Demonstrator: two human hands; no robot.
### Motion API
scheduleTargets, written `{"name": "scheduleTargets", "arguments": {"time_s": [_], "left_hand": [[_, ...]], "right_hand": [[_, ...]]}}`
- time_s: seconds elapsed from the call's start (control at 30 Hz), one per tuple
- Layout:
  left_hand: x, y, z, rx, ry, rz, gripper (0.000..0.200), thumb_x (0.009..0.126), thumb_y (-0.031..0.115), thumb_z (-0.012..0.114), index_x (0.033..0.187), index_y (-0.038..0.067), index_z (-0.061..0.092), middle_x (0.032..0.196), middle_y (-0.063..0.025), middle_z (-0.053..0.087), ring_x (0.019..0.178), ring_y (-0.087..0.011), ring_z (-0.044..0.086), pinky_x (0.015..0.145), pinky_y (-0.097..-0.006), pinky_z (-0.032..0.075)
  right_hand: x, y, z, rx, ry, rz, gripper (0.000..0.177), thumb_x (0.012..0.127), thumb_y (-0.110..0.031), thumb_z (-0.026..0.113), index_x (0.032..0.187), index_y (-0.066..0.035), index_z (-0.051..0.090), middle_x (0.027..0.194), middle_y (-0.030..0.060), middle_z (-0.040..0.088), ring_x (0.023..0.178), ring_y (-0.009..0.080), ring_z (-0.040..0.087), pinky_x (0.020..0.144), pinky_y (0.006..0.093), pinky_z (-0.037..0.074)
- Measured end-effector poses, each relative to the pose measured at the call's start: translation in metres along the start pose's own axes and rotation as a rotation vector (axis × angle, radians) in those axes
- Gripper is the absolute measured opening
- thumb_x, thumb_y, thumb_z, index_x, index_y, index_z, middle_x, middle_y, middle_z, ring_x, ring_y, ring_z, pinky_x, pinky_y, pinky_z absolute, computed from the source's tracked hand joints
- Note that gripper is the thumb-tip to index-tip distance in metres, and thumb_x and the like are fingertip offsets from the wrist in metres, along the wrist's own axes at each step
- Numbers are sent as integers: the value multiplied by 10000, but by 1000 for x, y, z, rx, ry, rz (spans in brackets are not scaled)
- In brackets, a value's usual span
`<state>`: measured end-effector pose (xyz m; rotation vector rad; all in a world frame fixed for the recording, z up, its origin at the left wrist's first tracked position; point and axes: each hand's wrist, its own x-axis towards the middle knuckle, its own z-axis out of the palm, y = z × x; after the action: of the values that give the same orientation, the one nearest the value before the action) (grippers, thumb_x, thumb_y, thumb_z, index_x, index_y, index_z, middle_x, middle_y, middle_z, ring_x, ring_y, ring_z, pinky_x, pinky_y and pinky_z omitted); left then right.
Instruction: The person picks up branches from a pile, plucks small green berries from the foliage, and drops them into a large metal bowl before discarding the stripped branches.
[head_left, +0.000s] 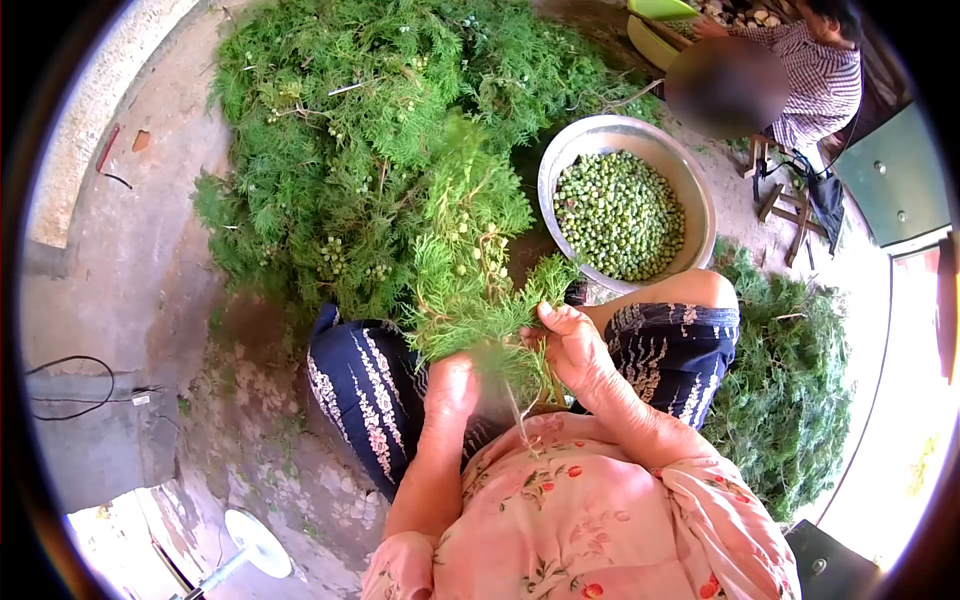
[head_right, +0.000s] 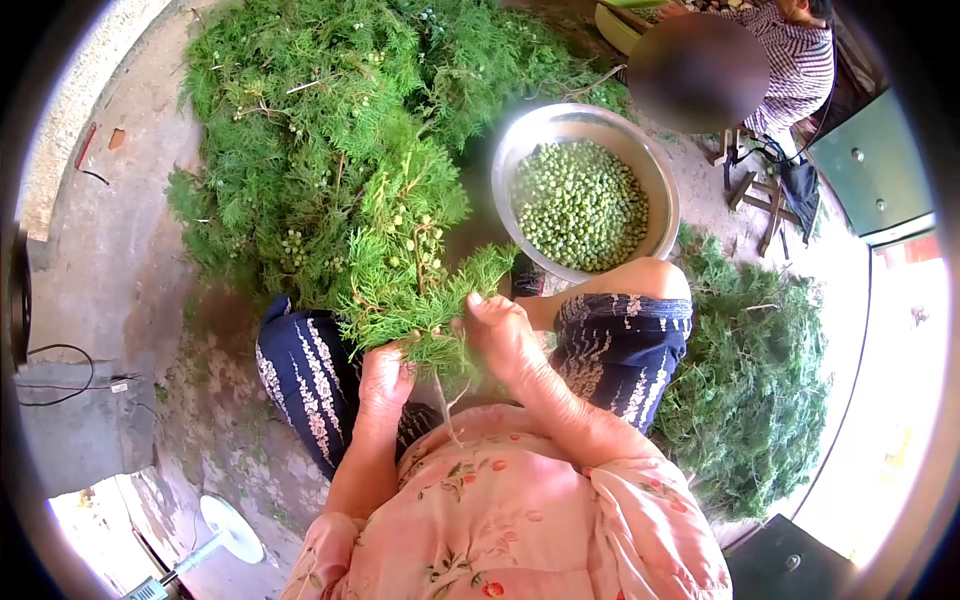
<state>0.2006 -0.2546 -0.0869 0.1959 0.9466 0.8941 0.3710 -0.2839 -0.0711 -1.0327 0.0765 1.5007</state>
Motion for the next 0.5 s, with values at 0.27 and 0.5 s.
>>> {"name": "scheduleTargets", "arguments": {"time_s": [0.27,0.5], "left_hand": [[2,4,-15,-24,33,13,270,753,-30,583,1022,-30,557,908,-126,621,810,-237,610,675,-315,526],[-1,12,1,-198,-106,-169,246,782,16,583,1020,-47,568,974,-166,616,883,-259,600,819,-368,485]], "right_hand": [[-8,-25,-5,-839,-689,-406,185,769,-58,630,948,-11,625,1076,119,606,1086,286,528,924,355,421],[-26,-14,11,-1366,-934,-758,430,548,156,448,943,44,576,1052,172,569,1200,373,424,970,398,392]]}}
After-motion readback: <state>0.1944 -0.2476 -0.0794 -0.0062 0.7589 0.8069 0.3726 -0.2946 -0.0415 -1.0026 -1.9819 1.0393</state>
